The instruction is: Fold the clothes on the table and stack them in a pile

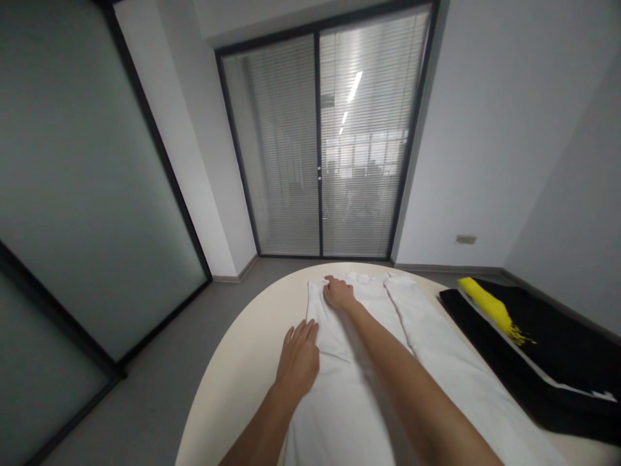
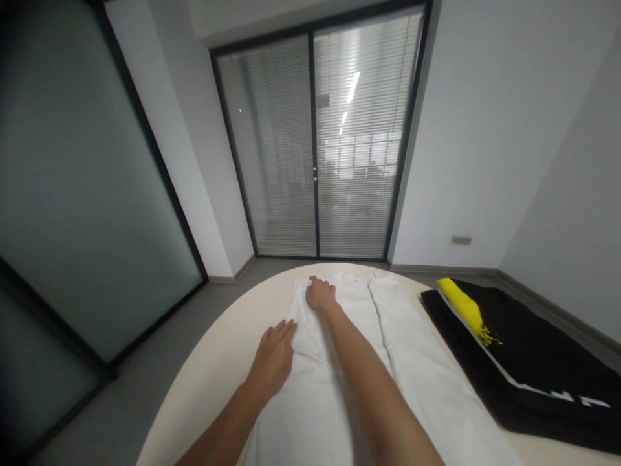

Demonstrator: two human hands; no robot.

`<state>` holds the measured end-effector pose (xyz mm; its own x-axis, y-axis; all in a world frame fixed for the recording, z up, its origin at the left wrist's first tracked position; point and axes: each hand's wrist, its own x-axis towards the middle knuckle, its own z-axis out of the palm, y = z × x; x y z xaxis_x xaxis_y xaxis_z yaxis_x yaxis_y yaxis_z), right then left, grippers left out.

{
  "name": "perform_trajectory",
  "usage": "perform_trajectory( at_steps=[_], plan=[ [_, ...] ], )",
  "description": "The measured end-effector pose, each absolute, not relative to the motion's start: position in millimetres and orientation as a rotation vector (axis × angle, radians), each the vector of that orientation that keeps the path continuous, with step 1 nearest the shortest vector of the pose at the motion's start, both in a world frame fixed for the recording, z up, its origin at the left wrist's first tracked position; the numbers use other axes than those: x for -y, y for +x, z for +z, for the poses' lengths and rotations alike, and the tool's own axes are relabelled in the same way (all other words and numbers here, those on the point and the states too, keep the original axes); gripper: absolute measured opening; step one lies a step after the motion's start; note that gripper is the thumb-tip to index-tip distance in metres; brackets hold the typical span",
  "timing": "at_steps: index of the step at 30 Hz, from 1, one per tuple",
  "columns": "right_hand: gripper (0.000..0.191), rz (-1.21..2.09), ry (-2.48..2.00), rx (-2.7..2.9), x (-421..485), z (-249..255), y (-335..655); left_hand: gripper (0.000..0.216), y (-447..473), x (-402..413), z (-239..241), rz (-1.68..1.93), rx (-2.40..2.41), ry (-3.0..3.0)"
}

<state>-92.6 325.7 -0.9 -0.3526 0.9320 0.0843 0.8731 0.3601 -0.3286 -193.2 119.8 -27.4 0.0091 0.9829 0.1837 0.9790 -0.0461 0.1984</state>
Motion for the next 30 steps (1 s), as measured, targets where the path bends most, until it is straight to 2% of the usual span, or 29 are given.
perform_trajectory(
  at_steps=[3,7,12,19,26,30],
  plan=[
    [0.047,0.238,-1.739,2.362,-324.4,7.2,-72.5,0.048,-191.6,-118.2,-28.0,0.487,-2.173,2.204],
    [0.043,0.166,-1.863,2.361,-322.5,12.1,-43.5,0.046,-190.0,-117.9,-29.6,0.516,-2.188,2.214],
    [0.038,0.188,-1.919,2.372,-316.3,10.2,-21.7,0.045,-189.2,-117.1,-28.6,0.515,-2.209,2.232],
    [0.039,0.218,-1.937,2.313,-310.3,18.0,-12.8,0.045,-187.9,-114.6,-25.2,0.478,-2.228,2.235],
    [0.037,0.070,-1.756,2.351,-293.4,14.9,-15.5,0.043,-187.8,-115.1,-27.6,0.502,-2.257,2.251],
    [0.043,0.130,-1.527,2.534,-273.0,1.3,-28.9,0.041,-186.6,-114.6,-25.1,0.532,-2.364,2.197]
  ],
)
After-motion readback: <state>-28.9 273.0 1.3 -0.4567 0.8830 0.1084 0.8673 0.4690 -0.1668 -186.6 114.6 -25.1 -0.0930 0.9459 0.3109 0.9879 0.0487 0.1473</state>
